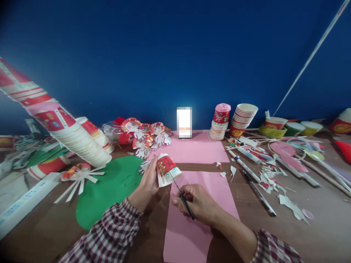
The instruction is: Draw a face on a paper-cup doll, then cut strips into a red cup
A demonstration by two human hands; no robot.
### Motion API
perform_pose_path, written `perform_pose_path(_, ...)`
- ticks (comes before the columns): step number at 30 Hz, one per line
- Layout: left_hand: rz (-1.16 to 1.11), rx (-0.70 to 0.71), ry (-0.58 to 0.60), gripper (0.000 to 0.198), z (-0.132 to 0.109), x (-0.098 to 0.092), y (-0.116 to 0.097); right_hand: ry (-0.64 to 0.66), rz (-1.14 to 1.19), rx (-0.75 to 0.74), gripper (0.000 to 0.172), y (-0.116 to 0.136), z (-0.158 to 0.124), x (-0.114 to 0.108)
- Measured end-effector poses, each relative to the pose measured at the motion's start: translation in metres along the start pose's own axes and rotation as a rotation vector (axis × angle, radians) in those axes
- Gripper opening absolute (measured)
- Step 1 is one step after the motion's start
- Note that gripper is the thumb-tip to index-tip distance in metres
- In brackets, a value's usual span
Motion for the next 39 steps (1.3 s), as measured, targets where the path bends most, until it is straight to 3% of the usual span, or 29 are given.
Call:
perform_pose_path(30,0.062,-0.01,0.021,0.035,-0.0018,0.0013,-0.001,-0.032,-0.014,-0.02,0.028,0.0047,0.0007,-0.0017)
perform_pose_path(39,0.022,-0.006,0.001,0.035,-0.0013,0.0011,-0.003,-0.076,0.033,0.064,0.032,0.0037,-0.0017,-0.0015)
Point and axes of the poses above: each hand's wrist, its own z-axis towards the middle knuckle, its own x-axis out of the palm, y = z × x, the point moved 9 cm from there along z, towards the middle knuckle, and after that the axes turned 2 degrees about -y, right-handed, at the moved point
